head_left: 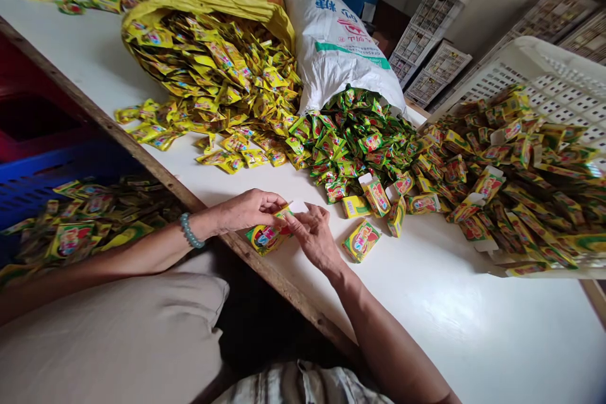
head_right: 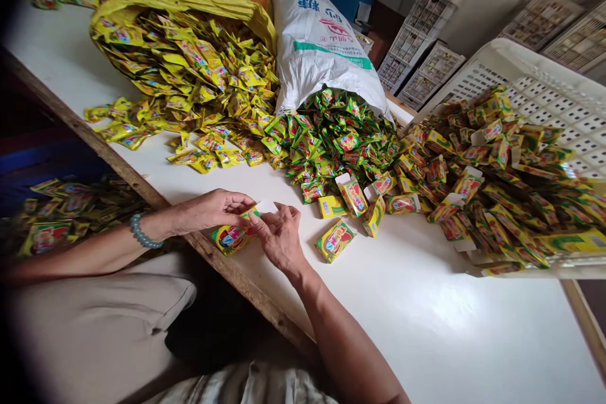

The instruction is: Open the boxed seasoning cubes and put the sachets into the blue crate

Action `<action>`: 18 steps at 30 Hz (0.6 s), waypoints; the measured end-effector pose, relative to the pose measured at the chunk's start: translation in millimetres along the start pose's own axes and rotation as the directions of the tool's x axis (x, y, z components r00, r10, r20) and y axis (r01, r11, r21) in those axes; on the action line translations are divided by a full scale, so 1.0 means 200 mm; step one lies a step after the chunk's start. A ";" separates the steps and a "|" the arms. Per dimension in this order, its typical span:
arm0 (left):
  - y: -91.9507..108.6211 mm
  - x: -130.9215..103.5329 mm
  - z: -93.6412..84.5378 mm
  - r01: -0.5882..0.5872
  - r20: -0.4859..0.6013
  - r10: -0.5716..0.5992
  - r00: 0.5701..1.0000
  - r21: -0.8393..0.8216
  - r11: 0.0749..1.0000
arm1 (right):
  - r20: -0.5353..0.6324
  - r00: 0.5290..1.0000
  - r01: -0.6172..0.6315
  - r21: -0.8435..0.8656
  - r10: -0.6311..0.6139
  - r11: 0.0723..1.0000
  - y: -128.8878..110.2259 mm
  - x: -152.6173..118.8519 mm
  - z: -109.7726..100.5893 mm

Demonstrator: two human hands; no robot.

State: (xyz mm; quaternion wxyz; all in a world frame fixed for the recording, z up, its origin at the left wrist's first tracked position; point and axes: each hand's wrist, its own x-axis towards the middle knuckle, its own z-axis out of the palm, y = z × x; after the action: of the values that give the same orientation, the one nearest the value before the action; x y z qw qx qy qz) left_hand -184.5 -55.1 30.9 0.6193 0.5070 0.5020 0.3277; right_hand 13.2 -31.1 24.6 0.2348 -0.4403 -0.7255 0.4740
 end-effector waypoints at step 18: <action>-0.08 0.01 0.00 -0.099 0.024 0.098 0.995 0.091 0.991 | -0.081 0.997 0.017 0.291 0.007 0.956 0.07 -0.02 -0.01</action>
State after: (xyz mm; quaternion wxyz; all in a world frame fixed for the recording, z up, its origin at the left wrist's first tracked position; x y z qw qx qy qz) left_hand -186.1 -58.2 14.5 0.5831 0.5625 0.4850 0.3294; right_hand 22.0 -31.6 13.2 0.3276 -0.4180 -0.6386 0.5569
